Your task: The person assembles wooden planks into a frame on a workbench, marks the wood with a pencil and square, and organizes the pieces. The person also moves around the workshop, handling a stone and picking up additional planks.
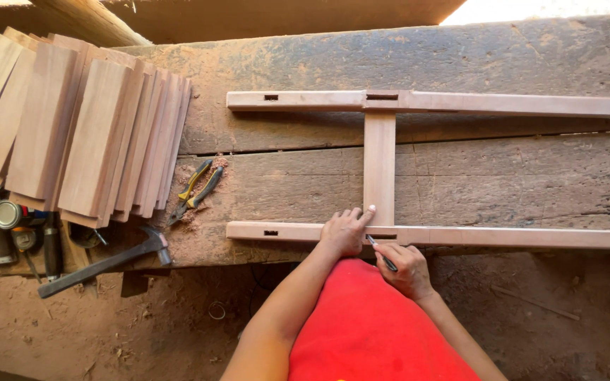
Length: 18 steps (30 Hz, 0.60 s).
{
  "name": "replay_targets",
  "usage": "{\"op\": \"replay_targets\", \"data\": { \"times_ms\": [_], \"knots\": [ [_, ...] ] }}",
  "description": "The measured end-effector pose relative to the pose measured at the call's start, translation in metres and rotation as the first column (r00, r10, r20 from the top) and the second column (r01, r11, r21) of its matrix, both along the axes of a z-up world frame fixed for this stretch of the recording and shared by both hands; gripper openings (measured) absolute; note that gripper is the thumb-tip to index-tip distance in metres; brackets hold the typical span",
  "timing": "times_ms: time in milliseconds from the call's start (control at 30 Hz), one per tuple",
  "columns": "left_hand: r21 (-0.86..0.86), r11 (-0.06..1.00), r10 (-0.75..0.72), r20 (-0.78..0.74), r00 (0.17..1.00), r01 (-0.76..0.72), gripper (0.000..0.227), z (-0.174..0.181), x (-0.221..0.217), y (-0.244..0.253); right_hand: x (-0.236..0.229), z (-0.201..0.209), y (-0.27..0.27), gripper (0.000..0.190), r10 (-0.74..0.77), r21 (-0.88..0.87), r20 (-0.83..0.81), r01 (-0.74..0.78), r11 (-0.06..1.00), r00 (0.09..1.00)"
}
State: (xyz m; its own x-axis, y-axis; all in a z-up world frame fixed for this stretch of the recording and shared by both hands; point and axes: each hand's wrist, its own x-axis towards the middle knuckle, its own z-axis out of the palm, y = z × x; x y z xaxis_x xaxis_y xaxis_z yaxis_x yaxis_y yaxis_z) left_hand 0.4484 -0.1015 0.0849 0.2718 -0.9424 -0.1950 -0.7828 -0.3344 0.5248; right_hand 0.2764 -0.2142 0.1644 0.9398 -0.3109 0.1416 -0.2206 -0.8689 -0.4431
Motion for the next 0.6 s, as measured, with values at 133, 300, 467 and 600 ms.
{"op": "replay_targets", "data": {
  "times_ms": [133, 300, 467, 600],
  "knots": [
    [0.012, 1.0, -0.015, -0.036, 0.999, 0.016, 0.079, 0.003, 0.003, 0.0, -0.006, 0.017, -0.004, 0.015, -0.06, -0.075, -0.028, 0.057, 0.996, 0.998],
    [0.108, 0.993, -0.022, -0.233, 0.972, 0.048, 0.122, 0.044, 0.021, 0.0, 0.003, 0.078, -0.029, 0.016, -0.247, 0.163, 0.105, 0.229, 0.96, 0.963],
    [0.007, 0.978, 0.199, -0.348, 0.916, -0.21, 0.104, 0.051, 0.046, -0.002, -0.006, 0.06, -0.08, 0.021, -0.513, 0.352, 0.091, 0.454, 0.818, 0.854],
    [-0.105, 0.906, 0.389, -0.176, 0.904, -0.41, 0.081, 0.021, 0.074, -0.032, 0.013, 0.054, -0.11, 0.019, -0.665, 0.48, 0.093, 0.552, 0.682, 0.741]
  ]
}}
